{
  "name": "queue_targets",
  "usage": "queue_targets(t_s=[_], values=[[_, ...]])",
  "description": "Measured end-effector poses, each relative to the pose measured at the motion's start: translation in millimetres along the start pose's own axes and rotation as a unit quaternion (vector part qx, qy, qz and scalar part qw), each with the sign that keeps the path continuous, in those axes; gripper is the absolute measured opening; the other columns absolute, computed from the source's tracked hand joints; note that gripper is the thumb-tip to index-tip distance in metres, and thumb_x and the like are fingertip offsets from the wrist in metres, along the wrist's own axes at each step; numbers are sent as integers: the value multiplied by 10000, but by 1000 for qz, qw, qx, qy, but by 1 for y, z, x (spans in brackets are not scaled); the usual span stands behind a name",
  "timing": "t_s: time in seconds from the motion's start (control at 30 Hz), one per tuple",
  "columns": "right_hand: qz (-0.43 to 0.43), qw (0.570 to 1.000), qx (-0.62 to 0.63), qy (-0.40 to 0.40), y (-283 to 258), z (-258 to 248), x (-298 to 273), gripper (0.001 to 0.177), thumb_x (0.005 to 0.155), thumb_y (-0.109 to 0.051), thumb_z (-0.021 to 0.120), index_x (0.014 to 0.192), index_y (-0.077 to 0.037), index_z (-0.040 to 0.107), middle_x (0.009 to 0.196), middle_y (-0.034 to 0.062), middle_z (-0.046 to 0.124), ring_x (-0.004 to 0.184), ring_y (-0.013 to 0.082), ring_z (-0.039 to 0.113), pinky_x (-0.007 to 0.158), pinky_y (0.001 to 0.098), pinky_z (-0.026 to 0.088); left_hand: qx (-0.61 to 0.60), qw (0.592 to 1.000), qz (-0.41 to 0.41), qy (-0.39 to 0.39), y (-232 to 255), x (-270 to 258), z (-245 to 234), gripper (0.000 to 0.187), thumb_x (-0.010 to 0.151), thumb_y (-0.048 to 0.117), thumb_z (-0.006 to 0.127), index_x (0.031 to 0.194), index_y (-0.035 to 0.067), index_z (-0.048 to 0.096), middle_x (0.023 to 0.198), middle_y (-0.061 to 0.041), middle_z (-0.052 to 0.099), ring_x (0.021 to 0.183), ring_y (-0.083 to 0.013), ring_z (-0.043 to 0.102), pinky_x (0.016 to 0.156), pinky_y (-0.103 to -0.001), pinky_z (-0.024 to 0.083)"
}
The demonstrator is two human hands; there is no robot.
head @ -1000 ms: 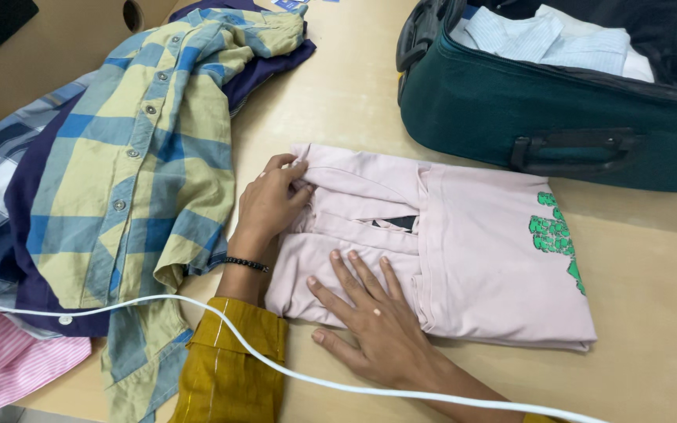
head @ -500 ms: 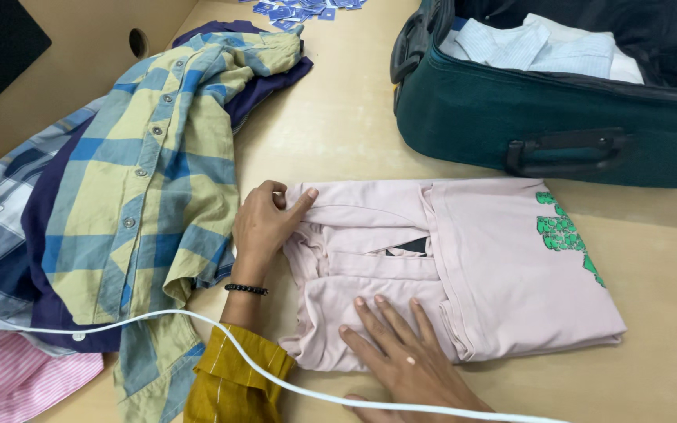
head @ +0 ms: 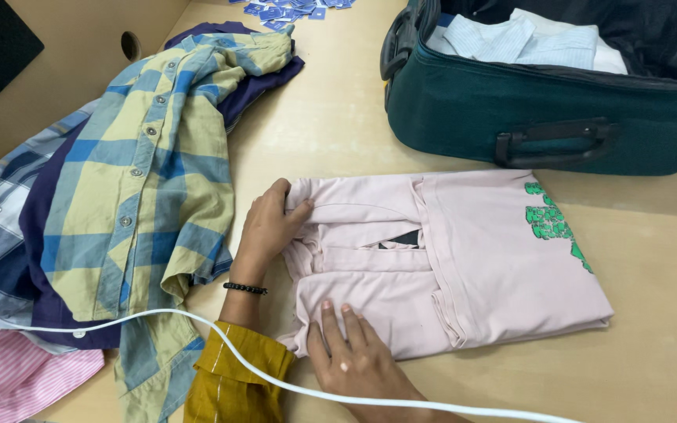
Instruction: The person folds a light pink t-shirt on a table and places it into an open green suitcase. The person then picks up a blue and yellow plaid shirt and begins buttoning it.
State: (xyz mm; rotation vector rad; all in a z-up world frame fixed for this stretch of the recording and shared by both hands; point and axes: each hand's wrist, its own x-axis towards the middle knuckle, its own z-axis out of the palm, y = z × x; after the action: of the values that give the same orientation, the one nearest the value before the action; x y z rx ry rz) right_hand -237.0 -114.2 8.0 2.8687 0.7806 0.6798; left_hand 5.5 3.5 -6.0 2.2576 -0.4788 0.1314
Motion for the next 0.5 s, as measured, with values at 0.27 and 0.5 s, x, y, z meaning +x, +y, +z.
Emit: queue_targets(t_s=[0.27,0.5], values=[[35,986,119,109,-23,-9,-12,165,1024,-125,633,1120,8,633,1055,246,739,938,366,769,755,418,632,-223,951,-197,-86,1,-11,-55,622,818,202,820,1340,46,519,788,-93,636,598,-133,586,483,-296,432],[321,849,410,94,56,-59,-71,368,829,16,689,1197,10,681,892,140,797,831,237,822,668,342,621,-379,912,-114,-103,71,4,-55,468,917,157,745,1365,67,641,799,-27,628,602,-76,527,471,-232,352]])
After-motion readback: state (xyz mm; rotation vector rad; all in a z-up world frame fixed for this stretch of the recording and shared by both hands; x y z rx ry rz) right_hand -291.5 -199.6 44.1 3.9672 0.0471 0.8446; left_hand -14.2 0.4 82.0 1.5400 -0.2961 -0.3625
